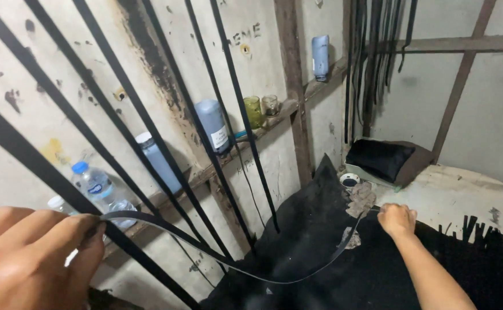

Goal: Applying edge paint to a leather strap by pulling it through a roller applicator and hanging it on a line with clothespins.

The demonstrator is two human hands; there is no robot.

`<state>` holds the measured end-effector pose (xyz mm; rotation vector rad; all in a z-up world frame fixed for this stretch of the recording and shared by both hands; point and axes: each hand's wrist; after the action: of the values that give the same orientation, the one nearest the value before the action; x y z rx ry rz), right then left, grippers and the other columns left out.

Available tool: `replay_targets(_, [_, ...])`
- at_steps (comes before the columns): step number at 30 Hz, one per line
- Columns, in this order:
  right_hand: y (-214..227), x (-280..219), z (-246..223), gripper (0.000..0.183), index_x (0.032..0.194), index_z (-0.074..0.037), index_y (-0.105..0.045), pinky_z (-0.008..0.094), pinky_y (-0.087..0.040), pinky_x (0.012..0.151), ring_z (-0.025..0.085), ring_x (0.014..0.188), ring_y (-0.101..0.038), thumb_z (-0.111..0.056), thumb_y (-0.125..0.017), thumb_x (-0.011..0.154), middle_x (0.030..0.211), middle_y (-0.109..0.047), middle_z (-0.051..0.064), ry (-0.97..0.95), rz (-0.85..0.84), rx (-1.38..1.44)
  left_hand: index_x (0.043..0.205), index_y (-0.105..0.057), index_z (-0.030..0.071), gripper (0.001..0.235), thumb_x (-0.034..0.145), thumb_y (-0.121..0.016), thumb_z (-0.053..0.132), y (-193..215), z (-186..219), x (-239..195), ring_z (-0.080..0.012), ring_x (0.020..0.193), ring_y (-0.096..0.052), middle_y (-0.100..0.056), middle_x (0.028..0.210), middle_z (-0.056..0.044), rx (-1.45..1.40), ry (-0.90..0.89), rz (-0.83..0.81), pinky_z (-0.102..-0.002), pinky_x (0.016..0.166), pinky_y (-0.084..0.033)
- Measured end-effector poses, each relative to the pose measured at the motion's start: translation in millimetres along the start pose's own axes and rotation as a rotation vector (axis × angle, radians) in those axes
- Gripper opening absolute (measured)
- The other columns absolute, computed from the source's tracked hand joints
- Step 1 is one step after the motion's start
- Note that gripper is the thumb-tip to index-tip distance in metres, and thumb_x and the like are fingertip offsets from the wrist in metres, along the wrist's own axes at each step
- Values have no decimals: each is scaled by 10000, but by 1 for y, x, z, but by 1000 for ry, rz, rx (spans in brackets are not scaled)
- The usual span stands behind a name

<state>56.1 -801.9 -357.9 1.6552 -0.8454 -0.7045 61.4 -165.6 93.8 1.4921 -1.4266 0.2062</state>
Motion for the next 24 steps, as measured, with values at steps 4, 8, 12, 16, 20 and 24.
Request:
replay_targets(4, [-20,-10,2,321,1077,-343,-792,383,-400,1079,217,1249,-615,-363,-489,974,1181,-763,-34,-15,-131,-130,682,-526,288,375,1014,-683,365,-14,7,48,-172,741,-653,-524,612,82,210,-147,48,-465,1162,-426])
replay_targets(8, [-36,-12,3,350,1109,-382,-786,354,-377,1064,178,1275,-600,-301,-488,944,1212,-754,-71,-72,-241,-138,662,-537,276,337,980,-645,296,-22,15,98,-156,697,-618,-486,623,48,175,-217,86,-428,1105,-444])
replay_targets(12, [-23,-19,1,322,1103,-371,-781,353,-398,1081,146,1285,-599,-323,-492,970,1212,-741,-92,-143,-366,-192,618,-548,272,321,924,-646,257,-22,22,154,-153,686,-587,-489,580,70,159,-242,12,-459,1147,-449])
replay_targets(16, [15,-28,1,416,1147,-342,-777,372,-397,1125,160,1317,-587,-205,-418,989,1280,-720,-75,-161,-447,-186,565,-571,259,388,928,-670,166,-21,27,219,-167,635,-574,-472,554,63,78,-363,97,-469,1095,-464])
replay_targets(20, [74,-29,-13,404,1188,-366,-743,337,-378,1109,125,1302,-577,-194,-398,1066,1287,-704,-83,-253,-620,-240,577,-650,286,364,939,-686,299,-16,38,278,-190,602,-578,-485,499,83,124,-377,-45,-507,1112,-439])
replay_targets(24, [99,-16,-2,315,1278,-363,-699,337,-393,1132,115,1324,-584,-312,-473,1065,1341,-690,-92,-251,-647,-220,563,-613,239,395,949,-696,222,-17,53,328,-207,599,-527,-478,518,66,15,-429,89,-514,1073,-460])
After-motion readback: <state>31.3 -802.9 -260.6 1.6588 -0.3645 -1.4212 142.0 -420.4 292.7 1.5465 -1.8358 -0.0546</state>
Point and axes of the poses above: each hand's wrist, its own x-axis towards the middle knuckle, its own y-axis out of the back of the hand, z = x × y
